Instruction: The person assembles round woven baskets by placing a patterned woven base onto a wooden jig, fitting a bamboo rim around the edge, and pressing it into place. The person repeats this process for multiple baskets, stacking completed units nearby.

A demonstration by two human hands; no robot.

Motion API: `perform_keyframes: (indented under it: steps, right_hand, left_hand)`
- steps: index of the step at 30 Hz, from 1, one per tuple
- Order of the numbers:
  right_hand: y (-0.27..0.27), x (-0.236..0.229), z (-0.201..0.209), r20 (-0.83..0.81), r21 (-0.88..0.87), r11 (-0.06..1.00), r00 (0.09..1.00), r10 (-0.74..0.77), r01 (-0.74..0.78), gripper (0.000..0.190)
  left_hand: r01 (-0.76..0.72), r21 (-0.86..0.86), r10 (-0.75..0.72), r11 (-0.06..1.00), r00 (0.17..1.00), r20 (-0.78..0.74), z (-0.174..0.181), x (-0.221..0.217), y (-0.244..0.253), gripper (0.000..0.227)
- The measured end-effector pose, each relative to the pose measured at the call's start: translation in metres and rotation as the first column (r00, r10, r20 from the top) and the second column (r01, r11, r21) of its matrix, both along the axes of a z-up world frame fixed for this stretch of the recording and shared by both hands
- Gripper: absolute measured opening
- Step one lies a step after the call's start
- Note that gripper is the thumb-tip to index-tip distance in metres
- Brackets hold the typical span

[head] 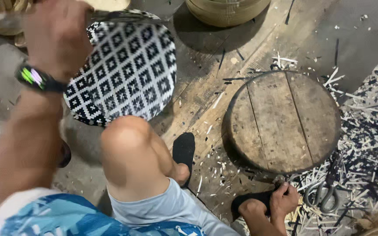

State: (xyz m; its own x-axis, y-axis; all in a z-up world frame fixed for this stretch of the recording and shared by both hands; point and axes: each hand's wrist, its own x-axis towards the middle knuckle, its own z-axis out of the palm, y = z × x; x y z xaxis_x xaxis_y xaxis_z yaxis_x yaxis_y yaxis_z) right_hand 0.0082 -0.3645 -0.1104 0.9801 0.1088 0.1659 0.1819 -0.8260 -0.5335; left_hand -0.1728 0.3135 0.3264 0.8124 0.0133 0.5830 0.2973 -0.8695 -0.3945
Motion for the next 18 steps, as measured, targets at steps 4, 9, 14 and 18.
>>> perform_keyframes:
  steps: [4, 9, 14, 18]
  right_hand:
    - [-0.004, 0.000, 0.002, -0.023, -0.004, 1.000, 0.999, -0.022, 0.022, 0.031]
    - [-0.002, -0.004, 0.001, 0.013, 0.078, 0.997, 1.000, 0.011, -0.012, 0.026]
    - [-0.010, 0.003, -0.003, 0.036, 0.116, 0.993, 0.999, 0.026, -0.030, 0.022]
    - [-0.005, -0.010, -0.001, 0.014, 0.039, 0.999, 1.000, 0.022, -0.022, 0.023]
  left_hand:
    - [-0.076, -0.186, 0.023, 0.980, 0.962, -0.272, -0.007, 0.028, 0.034, 0.015]
    - [-0.115, -0.544, 0.081, 0.831, 0.993, -0.087, -0.105, -0.006, 0.084, 0.015]
    - [-0.215, -0.510, 0.384, 0.833, 0.889, 0.251, -0.094, -0.049, 0.102, 0.022]
    - [0.131, -0.249, -0.067, 0.960, 0.965, 0.253, -0.018, -0.023, 0.016, 0.027]
